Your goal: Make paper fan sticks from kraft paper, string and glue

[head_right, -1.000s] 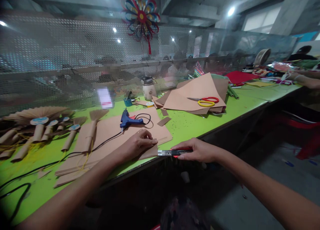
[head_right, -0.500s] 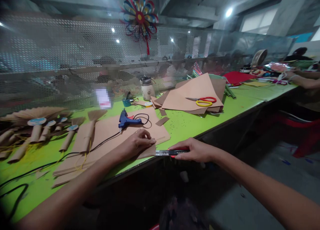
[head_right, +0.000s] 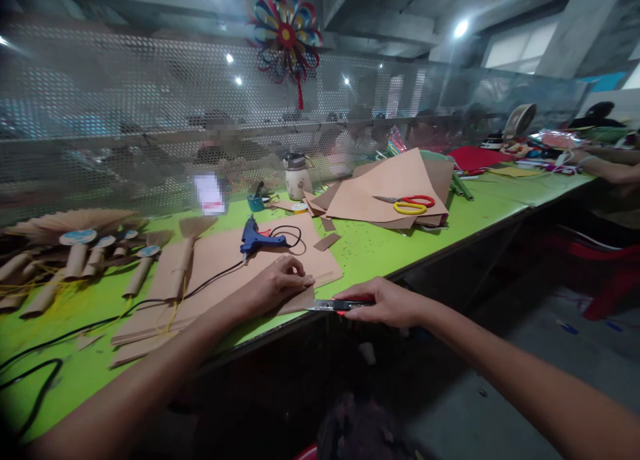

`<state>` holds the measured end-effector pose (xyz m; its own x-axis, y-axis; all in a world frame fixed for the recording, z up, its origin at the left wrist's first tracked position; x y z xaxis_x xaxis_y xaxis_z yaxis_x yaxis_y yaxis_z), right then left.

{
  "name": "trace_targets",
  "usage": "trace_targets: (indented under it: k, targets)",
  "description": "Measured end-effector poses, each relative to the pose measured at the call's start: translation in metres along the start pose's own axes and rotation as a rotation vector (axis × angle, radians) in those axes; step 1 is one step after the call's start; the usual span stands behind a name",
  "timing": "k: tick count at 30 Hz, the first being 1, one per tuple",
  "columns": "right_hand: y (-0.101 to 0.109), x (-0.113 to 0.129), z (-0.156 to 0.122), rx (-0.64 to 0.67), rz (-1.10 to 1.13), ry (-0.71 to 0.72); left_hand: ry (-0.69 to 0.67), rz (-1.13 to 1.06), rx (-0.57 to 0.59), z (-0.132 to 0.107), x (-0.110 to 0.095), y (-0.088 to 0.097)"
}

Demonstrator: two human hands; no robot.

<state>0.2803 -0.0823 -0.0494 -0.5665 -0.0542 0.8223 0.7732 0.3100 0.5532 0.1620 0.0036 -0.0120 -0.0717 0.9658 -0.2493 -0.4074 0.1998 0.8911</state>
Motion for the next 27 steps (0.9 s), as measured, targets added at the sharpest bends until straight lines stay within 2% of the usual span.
trace_targets:
  k: [4,22,27]
  targets:
    - [-0.0047,0.0006,0.0026,0.011,0.004,-0.002,-0.003,-0.009,-0.009,-0.0008,0.0012,-0.0010]
    - [0.0008,0.0053,-0.0016,0.027,-0.055,0.029,-0.015,-0.011,-0.027,-0.0015,0.0035,-0.0027]
    - [0.0003,0.0031,-0.0030,0.017,-0.019,-0.001,-0.010,-0.002,-0.029,-0.0016,0.0038,-0.0029]
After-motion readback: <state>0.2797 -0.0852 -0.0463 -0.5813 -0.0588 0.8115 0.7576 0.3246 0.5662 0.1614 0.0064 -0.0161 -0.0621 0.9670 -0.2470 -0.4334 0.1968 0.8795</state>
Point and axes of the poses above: each hand's wrist, its own z-axis towards the middle knuckle, its own y-axis out of the back of the hand, x = y × z, the point moved 10 cm from there along z, towards the middle knuckle, and after that the axes turned 3 degrees about -y, right-handed, at the moved point
